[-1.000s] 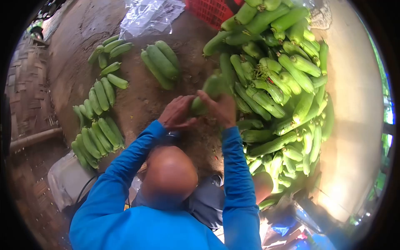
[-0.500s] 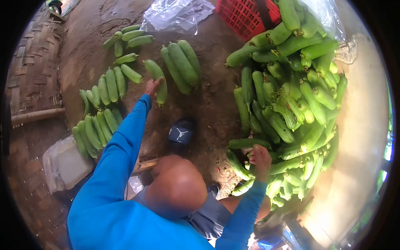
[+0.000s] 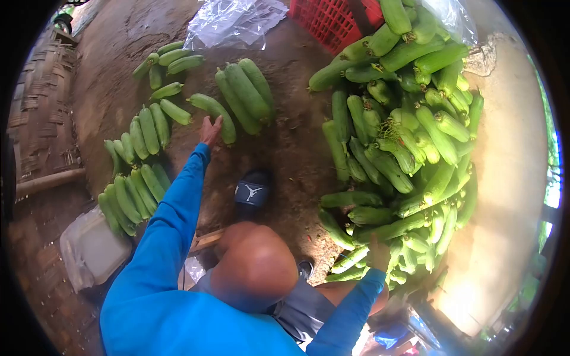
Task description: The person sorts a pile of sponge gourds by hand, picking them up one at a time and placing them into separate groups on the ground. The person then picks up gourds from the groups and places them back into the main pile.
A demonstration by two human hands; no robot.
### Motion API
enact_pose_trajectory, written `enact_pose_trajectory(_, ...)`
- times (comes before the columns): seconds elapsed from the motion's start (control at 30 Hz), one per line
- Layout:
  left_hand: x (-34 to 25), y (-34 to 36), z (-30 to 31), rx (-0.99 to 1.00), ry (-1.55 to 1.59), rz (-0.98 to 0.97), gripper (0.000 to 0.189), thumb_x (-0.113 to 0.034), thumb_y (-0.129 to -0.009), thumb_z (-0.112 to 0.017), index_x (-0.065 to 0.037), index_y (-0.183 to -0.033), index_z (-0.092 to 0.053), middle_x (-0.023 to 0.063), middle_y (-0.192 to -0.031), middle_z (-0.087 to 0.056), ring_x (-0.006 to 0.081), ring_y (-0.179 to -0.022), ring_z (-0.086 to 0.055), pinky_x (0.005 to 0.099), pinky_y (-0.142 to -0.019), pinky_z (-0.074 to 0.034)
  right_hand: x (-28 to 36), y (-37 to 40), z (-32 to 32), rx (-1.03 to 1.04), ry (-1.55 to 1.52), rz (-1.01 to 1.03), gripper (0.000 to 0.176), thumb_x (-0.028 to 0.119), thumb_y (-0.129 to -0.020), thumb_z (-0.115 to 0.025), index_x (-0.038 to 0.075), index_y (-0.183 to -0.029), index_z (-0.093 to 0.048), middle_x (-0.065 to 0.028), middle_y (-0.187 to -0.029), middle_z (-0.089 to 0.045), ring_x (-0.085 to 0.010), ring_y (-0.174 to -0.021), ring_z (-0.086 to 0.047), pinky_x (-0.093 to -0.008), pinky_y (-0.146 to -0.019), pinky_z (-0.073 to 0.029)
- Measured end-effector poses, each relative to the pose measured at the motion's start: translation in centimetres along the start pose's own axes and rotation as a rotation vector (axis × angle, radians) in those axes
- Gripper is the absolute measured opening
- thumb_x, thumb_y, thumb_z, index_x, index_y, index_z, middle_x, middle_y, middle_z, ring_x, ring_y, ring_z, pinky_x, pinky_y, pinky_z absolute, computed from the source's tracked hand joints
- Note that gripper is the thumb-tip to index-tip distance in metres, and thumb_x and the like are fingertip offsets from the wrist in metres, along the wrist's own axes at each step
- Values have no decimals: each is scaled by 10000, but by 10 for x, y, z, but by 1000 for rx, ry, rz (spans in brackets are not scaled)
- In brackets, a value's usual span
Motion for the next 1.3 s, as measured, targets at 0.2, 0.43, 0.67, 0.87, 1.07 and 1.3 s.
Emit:
enact_pose_trajectory(0.2, -4, -16, -8, -54, 12, 121, 664, -494, -754, -656, 22, -1132, -476, 270, -1125, -602, 401, -1060, -589, 450, -915, -450, -8, -10, 8, -79, 83, -81, 618, 594, -777, -641, -21, -839, -632, -109, -649, -603, -188, -492, -593, -331, -419, -447)
enact_pose_trajectory(0.43, 1, -37, -13, 170, -138, -273, 544, -496, -819, -639, -9, -1047, -559, 190, -1025, -587, 337, -957, -593, 442, -831, -453, 11, -10, 17, -96, 110, 310, 590, 571, -778, -659, 39, -530, -601, -91, -467, -558, -203, -411, -551, -356, -474, -468)
enact_pose_trajectory(0.67, 40, -29, -13, 126, 152, -267, 474, -303, -905, -585, 42, -1225, -530, 166, -1167, -604, 246, -1042, -580, 339, -904, -451, 18, -14, 31, -351, 249, 35, 700, 659, -781, -564, 6, -543, -652, -105, -511, -619, -218, -464, -623, -341, -555, -544)
enact_pose_trajectory(0.87, 1, 66, -8, 143, 258, -315, 284, -201, -925, -542, 1, -1119, -591, 108, -1023, -626, 176, -911, -578, 311, -823, -462, 43, 4, 35, -398, 222, -97, 757, 705, -684, -608, -22, -867, -710, -203, -922, -691, -335, -926, -656, -441, -865, -486)
enact_pose_trajectory(1.07, -50, 156, -23, 336, 246, -373, 200, -172, -937, -524, -59, -1072, -619, 48, -941, -618, 117, -863, -562, 280, -763, -465, 27, -15, 28, -421, 120, -112, 899, 733, -653, -623, -36, -1118, -643, -265, -1164, -607, -373, -1124, -569, -443, -970, -419)
enact_pose_trajectory(1.3, -62, 215, -46, 594, 261, -365, 182, -196, -904, -584, -50, -1003, -629, 74, -820, -635, 149, -768, -605, 288, -711, -481, 57, 52, -24, 119, -1415, 174, 507, 561, -835, -530, 166, -1152, -521, -40, -1027, -612, -190, -906, -607, -392, -661, -525)
Point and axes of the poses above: each hand's wrist, its own y-axis away from the middle knuckle, its own z-axis out of the back of the hand, x = y × z, the point moved 5 cm from there along -y, towards the middle knuckle
